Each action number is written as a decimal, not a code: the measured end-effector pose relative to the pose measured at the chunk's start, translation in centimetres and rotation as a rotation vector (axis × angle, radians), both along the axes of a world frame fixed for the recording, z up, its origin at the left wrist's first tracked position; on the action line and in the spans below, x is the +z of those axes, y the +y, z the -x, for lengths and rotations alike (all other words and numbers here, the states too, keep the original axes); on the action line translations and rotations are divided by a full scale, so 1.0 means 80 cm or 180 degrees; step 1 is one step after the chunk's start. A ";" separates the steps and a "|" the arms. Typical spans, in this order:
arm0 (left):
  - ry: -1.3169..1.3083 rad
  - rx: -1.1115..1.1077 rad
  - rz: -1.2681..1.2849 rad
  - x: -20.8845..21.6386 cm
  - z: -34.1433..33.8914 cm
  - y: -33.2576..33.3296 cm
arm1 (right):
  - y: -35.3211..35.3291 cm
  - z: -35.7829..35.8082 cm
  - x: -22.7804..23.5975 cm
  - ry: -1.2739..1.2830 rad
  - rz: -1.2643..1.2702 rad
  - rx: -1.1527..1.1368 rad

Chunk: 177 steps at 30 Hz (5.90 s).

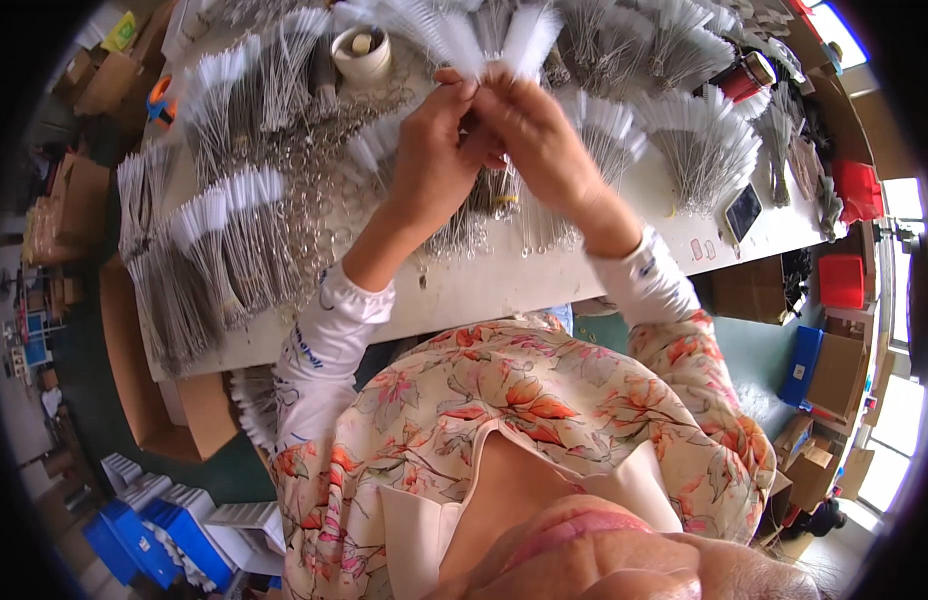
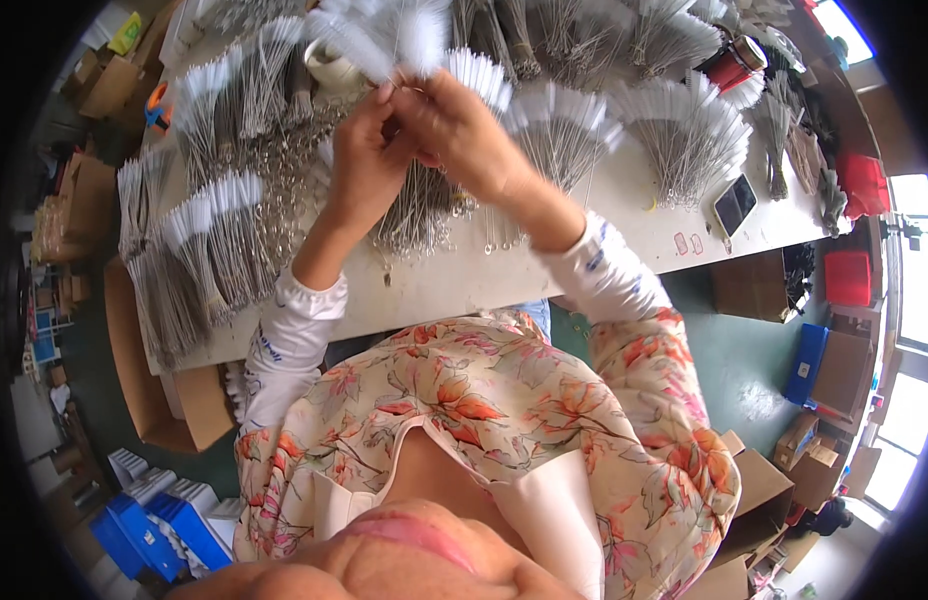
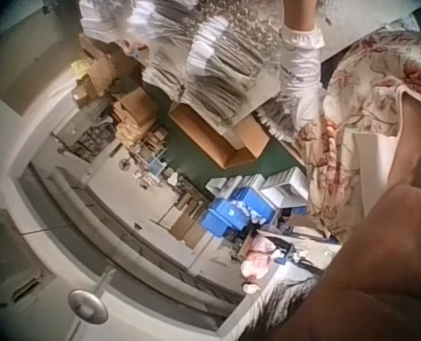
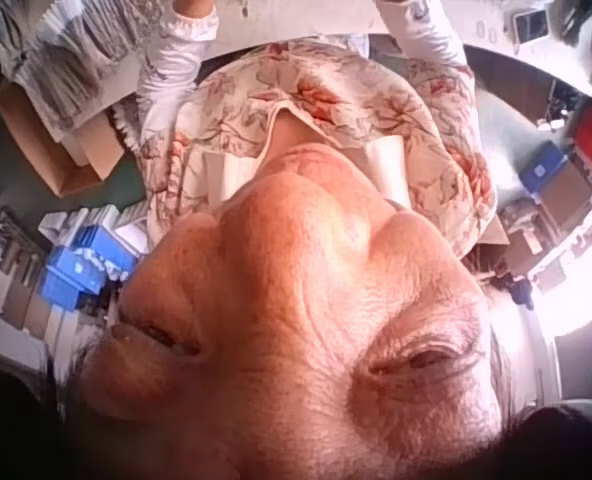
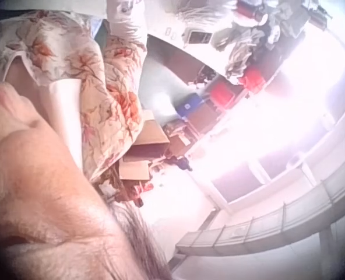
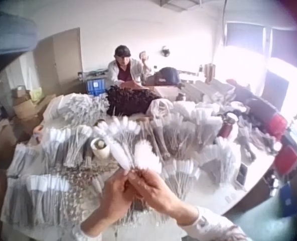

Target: Attaching metal rings and connectors to white feathered or plastic decorative tassels on a workbench.

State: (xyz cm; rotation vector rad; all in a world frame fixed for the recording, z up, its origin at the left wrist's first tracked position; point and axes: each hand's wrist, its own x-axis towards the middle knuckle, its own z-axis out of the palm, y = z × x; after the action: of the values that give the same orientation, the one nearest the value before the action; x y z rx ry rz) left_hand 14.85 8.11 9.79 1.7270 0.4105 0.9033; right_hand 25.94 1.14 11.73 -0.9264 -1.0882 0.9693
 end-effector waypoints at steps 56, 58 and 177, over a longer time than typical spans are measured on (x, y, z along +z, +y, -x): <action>0.0314 0.1262 -0.0583 -0.098 0.192 -0.051 | -0.046 0.137 -0.077 -0.0404 0.1170 0.0656; 0.0195 0.1184 -0.0541 -0.097 0.189 -0.056 | -0.050 0.138 -0.080 -0.0318 0.1277 0.0660; 0.1299 0.3132 0.0090 -0.071 0.415 0.158 | -0.149 -0.405 -0.100 -0.3461 0.2583 -0.4380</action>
State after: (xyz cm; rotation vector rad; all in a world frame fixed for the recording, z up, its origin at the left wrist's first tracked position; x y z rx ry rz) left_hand -18.34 20.77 4.08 1.6538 1.6232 1.1855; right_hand 58.33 -10.78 3.69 -2.5352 -0.5070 -0.4380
